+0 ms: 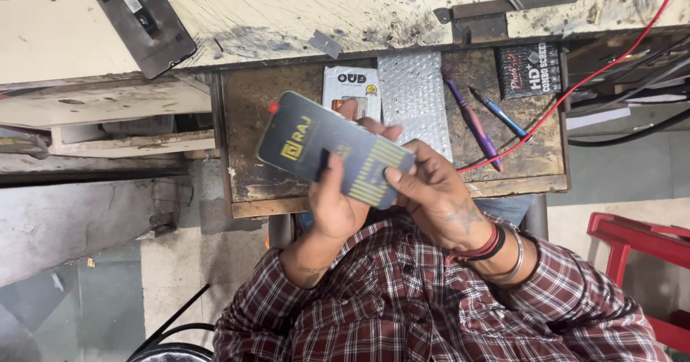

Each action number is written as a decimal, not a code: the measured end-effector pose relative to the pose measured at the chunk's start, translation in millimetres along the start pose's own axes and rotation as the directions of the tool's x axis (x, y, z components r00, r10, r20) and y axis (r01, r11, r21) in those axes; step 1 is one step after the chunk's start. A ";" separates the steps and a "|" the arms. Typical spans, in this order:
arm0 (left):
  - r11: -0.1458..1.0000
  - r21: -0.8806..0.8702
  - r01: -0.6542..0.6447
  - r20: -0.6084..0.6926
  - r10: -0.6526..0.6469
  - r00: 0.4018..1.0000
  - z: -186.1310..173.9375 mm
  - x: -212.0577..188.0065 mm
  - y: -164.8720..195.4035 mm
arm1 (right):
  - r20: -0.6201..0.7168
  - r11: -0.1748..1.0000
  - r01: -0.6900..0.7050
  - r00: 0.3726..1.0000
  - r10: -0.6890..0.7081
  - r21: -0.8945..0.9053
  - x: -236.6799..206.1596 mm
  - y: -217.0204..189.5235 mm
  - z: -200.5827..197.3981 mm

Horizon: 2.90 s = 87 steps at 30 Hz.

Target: The person removes the back cover of a smartphone using a metal prying tool, then uses a screwdriver to unscrew internal components. The person handles the phone, a prying tool, and a screwdriver while working at a cluttered electronics repair bench.

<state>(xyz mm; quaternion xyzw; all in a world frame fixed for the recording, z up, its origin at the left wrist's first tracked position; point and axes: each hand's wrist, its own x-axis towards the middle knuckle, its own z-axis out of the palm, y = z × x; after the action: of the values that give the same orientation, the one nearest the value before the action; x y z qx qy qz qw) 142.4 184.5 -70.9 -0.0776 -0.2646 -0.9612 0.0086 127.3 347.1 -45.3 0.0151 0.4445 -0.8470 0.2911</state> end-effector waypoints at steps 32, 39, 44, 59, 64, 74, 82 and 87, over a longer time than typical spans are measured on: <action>0.946 -0.281 -0.158 -0.224 0.096 0.970 0.0 6.4 20.0 | -0.011 0.736 0.026 0.999 -0.046 -0.676 -14.8 -11.6 15.4; 0.948 -0.255 -0.188 -0.222 0.132 0.966 3.2 10.3 9.9 | -0.059 0.812 -0.060 0.998 0.031 -0.581 -12.8 -9.2 7.5; 0.963 -0.215 -0.160 -0.166 0.126 0.978 -0.6 7.5 7.2 | -0.077 0.796 -0.102 0.995 0.071 -0.597 -12.4 -11.2 5.6; 0.973 -0.168 -0.155 -0.135 0.133 0.982 -6.0 0.5 -4.4 | -0.044 0.886 -0.066 0.998 0.051 -0.458 -12.3 1.4 -2.6; 0.975 -0.164 -0.151 -0.170 0.123 0.978 -5.0 -2.8 -8.5 | -0.051 0.891 -0.079 0.997 0.062 -0.448 -11.7 2.9 -4.9; 0.957 -0.290 -0.021 0.022 0.029 0.999 -13.2 10.8 -4.5 | 0.114 0.686 0.089 0.993 -0.009 -0.722 -5.7 -12.5 -5.0; 0.951 -0.281 0.132 0.137 -0.096 0.986 -29.5 37.2 -0.2 | 0.198 0.122 0.252 0.920 -0.339 -0.960 -2.1 -44.8 -20.3; 0.948 -0.244 0.206 0.121 -0.181 0.976 -44.3 43.0 3.4 | 0.299 -0.322 0.175 0.871 -0.389 -0.930 13.8 -48.8 -30.3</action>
<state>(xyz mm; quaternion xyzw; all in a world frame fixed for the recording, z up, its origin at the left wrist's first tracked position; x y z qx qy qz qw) 93.7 160.0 -100.1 -0.0983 -0.1451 -0.9785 -0.1090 84.1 384.8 -31.2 -0.2672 0.9376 -0.2148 -0.0576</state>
